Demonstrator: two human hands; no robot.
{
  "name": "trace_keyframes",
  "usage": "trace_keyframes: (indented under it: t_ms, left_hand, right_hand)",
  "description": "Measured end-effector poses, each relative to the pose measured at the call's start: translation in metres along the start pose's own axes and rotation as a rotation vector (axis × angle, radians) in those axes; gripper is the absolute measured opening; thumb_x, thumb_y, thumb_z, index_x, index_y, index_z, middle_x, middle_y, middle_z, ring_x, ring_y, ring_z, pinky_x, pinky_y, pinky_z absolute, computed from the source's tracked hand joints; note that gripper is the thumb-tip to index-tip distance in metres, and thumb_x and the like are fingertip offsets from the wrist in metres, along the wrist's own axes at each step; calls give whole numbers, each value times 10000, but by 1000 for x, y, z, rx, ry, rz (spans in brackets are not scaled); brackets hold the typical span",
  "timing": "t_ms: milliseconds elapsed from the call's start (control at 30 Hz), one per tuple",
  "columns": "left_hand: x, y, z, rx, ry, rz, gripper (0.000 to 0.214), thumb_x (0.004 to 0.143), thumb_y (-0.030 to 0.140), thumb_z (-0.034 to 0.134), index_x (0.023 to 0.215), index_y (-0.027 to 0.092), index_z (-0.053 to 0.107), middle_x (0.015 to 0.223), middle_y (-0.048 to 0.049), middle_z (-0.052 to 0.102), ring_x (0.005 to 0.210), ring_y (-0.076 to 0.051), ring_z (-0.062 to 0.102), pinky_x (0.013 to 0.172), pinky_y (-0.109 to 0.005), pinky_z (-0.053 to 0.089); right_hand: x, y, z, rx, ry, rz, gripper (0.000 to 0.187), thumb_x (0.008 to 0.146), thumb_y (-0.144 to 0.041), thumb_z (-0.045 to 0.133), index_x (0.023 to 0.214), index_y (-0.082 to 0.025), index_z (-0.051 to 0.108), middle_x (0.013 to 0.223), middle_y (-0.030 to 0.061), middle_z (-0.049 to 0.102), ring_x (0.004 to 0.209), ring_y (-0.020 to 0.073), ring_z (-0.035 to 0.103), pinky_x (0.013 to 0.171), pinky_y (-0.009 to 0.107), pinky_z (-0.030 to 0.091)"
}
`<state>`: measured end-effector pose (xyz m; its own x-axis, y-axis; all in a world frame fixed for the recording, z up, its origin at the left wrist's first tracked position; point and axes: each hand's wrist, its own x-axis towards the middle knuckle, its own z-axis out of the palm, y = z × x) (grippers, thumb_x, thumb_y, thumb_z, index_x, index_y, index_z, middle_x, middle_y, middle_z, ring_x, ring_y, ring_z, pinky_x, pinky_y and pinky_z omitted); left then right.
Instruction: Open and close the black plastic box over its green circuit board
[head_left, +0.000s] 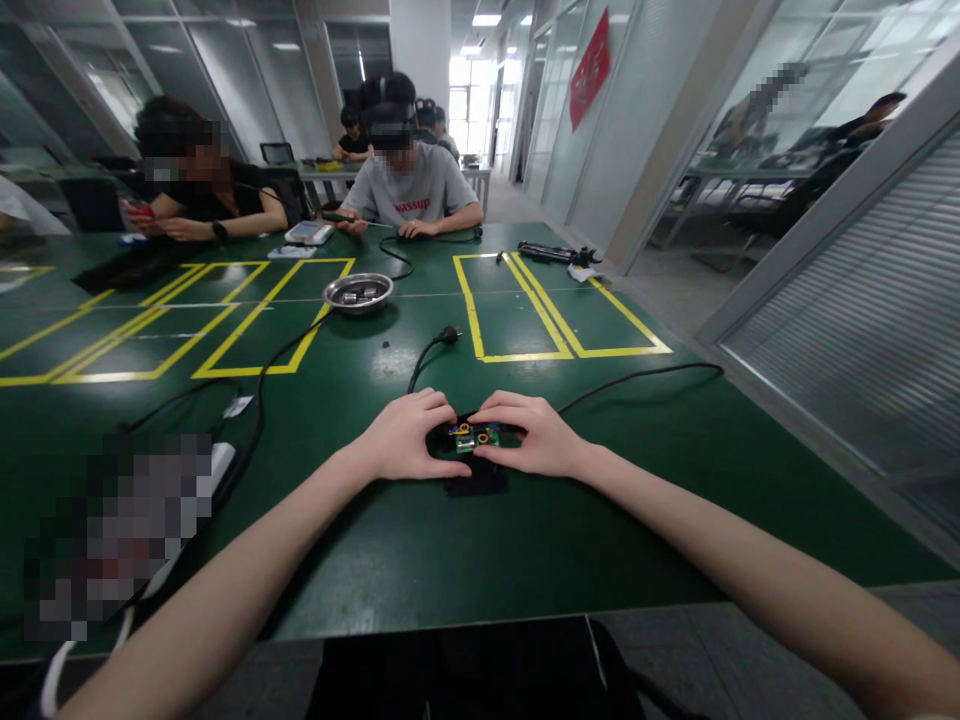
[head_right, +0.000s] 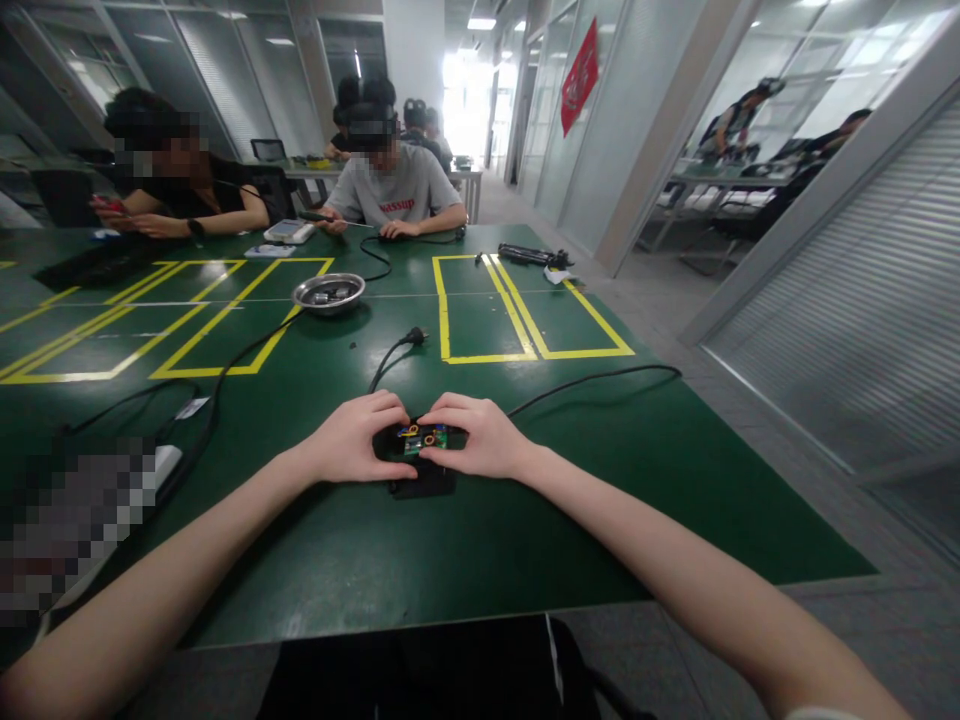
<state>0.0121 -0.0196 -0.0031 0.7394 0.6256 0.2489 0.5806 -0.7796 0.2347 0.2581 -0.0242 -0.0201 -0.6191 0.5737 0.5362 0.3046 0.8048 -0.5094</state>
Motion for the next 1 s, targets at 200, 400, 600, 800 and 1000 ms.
trace_keyframes:
  t_ms: [200, 400, 600, 800, 1000]
  left_hand:
    - [1, -9, -1, 54, 21, -84, 567, 772, 705, 720, 1010, 191, 680, 1031, -88, 661, 957, -268, 630, 855, -406, 525]
    - [-1, -14, 2, 68, 56, -142, 523, 844, 653, 674, 1102, 198, 692, 1188, -100, 634, 1011, -262, 657, 885, -401, 555]
    - [-1, -15, 2, 101, 44, -203, 420, 869, 507, 670, 1151, 195, 690, 1201, -104, 626, 1012, -266, 661, 881, -403, 571]
    - [-2, -18, 3, 139, 12, -252, 375, 907, 417, 599, 1209, 216, 693, 1217, -94, 597, 963, -241, 671, 862, -378, 565]
    - [-1, -19, 1, 180, -51, -327, 461, 940, 468, 549, 1321, 233, 659, 1138, -86, 636, 896, -232, 698, 795, -338, 558]
  right_hand:
    - [1, 12, -6, 12, -24, 2, 233, 904, -341, 700, 1089, -208, 750, 994, 86, 738, 838, 200, 709, 710, 324, 604]
    - [1, 18, -10, -7, -33, 16, 251, 902, -339, 690, 1100, -199, 751, 1008, 91, 738, 799, 184, 692, 558, 263, 550]
    - [0, 20, -11, -6, -54, 44, 239, 900, -338, 690, 1091, -208, 752, 1022, 77, 737, 619, 122, 601, 507, 246, 509]
    - [-2, 25, -10, 11, -174, 76, 458, 830, -458, 773, 1220, -225, 710, 1193, 94, 659, 666, 120, 583, 595, 287, 547]
    - [-1, 19, -11, 13, -202, 141, 656, 751, -535, 830, 1306, -229, 659, 1272, 105, 598, 878, 194, 647, 715, 336, 585]
